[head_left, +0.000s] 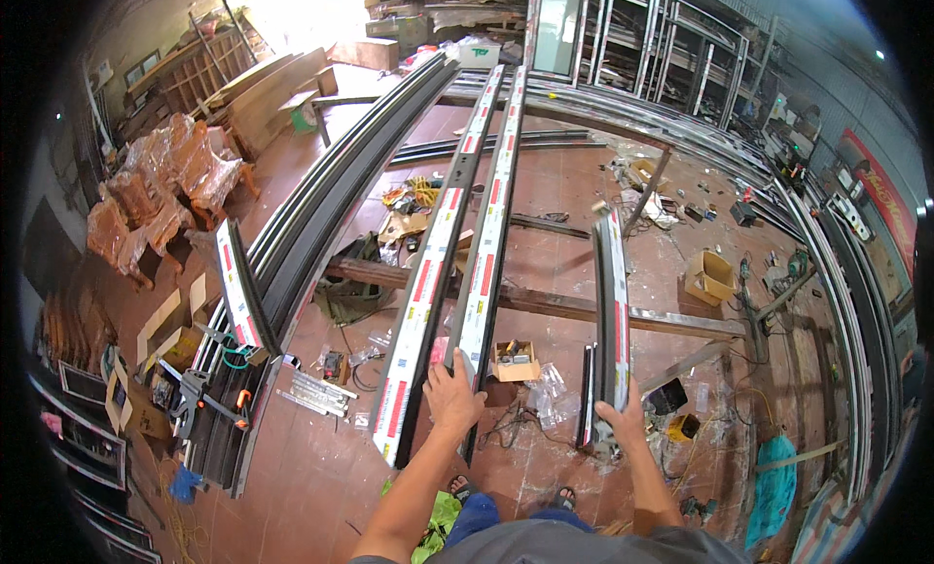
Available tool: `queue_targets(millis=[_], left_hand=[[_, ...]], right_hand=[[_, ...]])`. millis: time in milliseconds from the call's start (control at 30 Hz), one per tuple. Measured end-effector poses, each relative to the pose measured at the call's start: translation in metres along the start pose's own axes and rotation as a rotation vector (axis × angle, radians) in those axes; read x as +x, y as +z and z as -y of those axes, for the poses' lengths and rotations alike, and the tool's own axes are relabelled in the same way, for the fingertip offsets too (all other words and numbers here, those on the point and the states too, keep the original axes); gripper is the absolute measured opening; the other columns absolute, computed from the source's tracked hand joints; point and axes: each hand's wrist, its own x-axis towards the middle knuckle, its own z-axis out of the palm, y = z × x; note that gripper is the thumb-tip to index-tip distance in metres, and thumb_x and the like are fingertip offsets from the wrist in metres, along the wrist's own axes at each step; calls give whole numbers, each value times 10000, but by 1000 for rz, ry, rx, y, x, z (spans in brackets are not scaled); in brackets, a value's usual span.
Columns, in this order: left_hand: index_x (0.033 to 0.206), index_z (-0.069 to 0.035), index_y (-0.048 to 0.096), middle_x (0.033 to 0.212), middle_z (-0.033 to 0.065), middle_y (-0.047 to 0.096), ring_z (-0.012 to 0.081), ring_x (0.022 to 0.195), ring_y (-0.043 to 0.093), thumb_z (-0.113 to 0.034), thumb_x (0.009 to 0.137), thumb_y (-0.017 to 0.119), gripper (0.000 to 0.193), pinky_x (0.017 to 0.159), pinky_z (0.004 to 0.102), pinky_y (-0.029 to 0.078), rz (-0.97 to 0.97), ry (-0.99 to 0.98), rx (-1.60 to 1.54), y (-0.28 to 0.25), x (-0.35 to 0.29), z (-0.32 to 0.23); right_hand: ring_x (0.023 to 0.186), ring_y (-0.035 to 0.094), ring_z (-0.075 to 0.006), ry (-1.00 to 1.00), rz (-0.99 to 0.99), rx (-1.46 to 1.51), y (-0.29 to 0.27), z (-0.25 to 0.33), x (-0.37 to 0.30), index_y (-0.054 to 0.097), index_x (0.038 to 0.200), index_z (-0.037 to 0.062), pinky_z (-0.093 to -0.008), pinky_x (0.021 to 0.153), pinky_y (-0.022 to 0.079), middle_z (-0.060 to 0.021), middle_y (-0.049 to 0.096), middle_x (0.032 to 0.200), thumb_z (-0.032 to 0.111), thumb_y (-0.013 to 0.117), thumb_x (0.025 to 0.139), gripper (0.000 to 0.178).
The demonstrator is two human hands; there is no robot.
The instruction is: The person assembles a window frame by inserting rubber seals into aluminum profiles and joining the corners. They use shears to trim the seals and a hammer to secure the joints, then lift and inspect the assembled frame.
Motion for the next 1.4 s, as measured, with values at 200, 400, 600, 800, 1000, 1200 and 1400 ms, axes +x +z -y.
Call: queue_targets(millis=[200,400,600,800,1000,1200,1400], left_hand=[[1655,-185,332,1402,347,412,516,1158,573,-281,804,831,991,966,542,529,142,14,-103,45,-52,-125],[1646,-194,380,1423,407,359,544,1055,586,-243,813,784,927,906,569,545,0,77,-93,99,-115,-216],[1611,-248,446,1335,336,447,532,1110,594,-259,767,797,915,943,554,541,42,117,-40,74,-128,-180],[1578,-378,476,1455,319,472,504,1199,613,-291,752,800,891,947,546,565,12,155,-37,58,-115,-130],[1580,-367,474,1329,259,546,463,1105,665,-297,764,802,883,935,531,575,95,137,-107,46,-90,-130],[1670,-326,325,1311,295,475,491,1058,666,-404,772,838,1038,923,531,580,302,232,-119,98,-115,-284],[1661,-225,344,1293,333,451,523,1024,652,-350,784,804,998,908,544,571,323,231,-181,133,-130,-382]], right_hand=[[1204,628,-234,182,-74,229,-105,-16,-39,391,1556,3,-370,1074,478,-139,640,1343,179,855,808,898],[1180,631,-220,215,-182,244,-201,-80,-60,375,1553,-2,-366,1070,476,-113,647,1313,157,833,828,872],[1185,617,-241,312,-250,268,-255,-109,-77,359,1570,-9,-373,1071,469,-133,618,1337,151,809,829,881],[1280,569,-278,360,-270,134,-273,-135,-94,324,1601,-28,-386,1130,422,-172,560,1435,181,805,836,928],[1289,568,-275,395,-279,262,-279,-131,-94,300,1617,-25,-379,1127,424,-173,548,1462,168,797,858,927],[1174,615,-230,329,-276,279,-296,-109,-84,341,1583,-13,-365,1037,492,-131,598,1368,108,797,862,862],[1119,625,-224,234,-259,221,-318,-107,-91,376,1552,-9,-371,999,512,-120,623,1284,106,807,825,853]])
